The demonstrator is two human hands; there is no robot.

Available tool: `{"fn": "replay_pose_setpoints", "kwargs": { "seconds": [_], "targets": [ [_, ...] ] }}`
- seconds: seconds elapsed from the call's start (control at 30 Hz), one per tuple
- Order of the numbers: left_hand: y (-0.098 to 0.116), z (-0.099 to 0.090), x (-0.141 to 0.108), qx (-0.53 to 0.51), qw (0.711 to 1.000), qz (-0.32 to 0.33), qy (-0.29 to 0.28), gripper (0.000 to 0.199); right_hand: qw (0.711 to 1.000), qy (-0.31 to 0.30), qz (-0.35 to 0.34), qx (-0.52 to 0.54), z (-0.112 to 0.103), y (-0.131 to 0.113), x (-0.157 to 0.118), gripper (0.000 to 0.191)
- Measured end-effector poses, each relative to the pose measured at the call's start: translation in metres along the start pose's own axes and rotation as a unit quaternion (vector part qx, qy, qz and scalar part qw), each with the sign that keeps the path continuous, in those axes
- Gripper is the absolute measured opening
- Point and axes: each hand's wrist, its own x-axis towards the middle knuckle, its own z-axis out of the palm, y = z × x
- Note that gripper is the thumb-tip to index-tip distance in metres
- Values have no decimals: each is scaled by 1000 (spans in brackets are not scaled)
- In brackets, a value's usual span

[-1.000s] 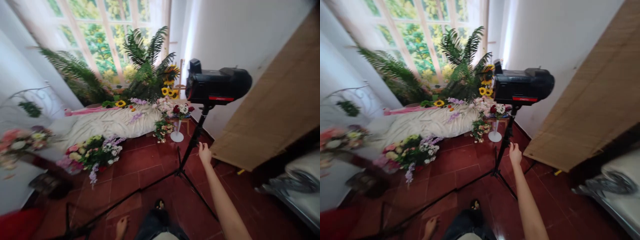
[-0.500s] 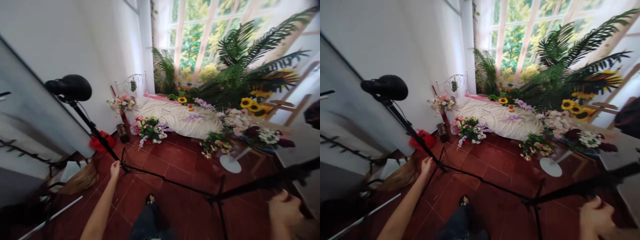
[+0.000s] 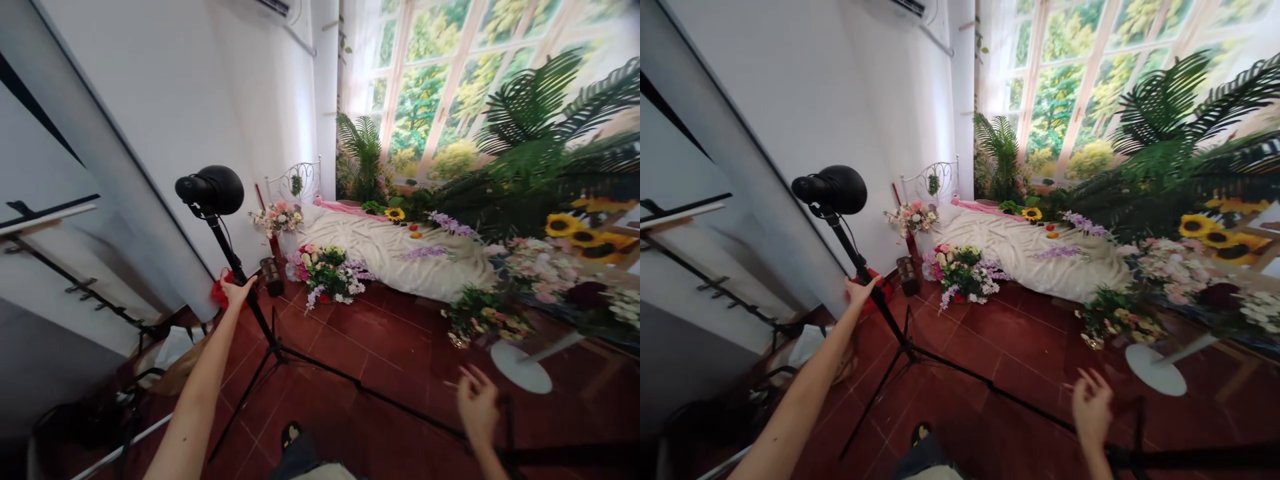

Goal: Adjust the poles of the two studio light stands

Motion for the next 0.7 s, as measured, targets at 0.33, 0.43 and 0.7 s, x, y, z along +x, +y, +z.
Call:
{"fn": "replay_pose_setpoints", "kwargs": {
  "seconds": [0.33, 0.43, 0.7],
  "targets": [
    [-33, 15, 46, -235, 962, 46, -128, 27, 933, -301, -91, 178, 363, -99, -4, 38],
    [-46, 16, 46, -283, 945, 85, -139, 34, 914, -341, -111, 188, 429, -127, -12, 37],
    [-64, 22, 54, -276, 943, 124, -137, 28, 905, -374, -90, 183, 524, -156, -6, 45]
  ]
}}
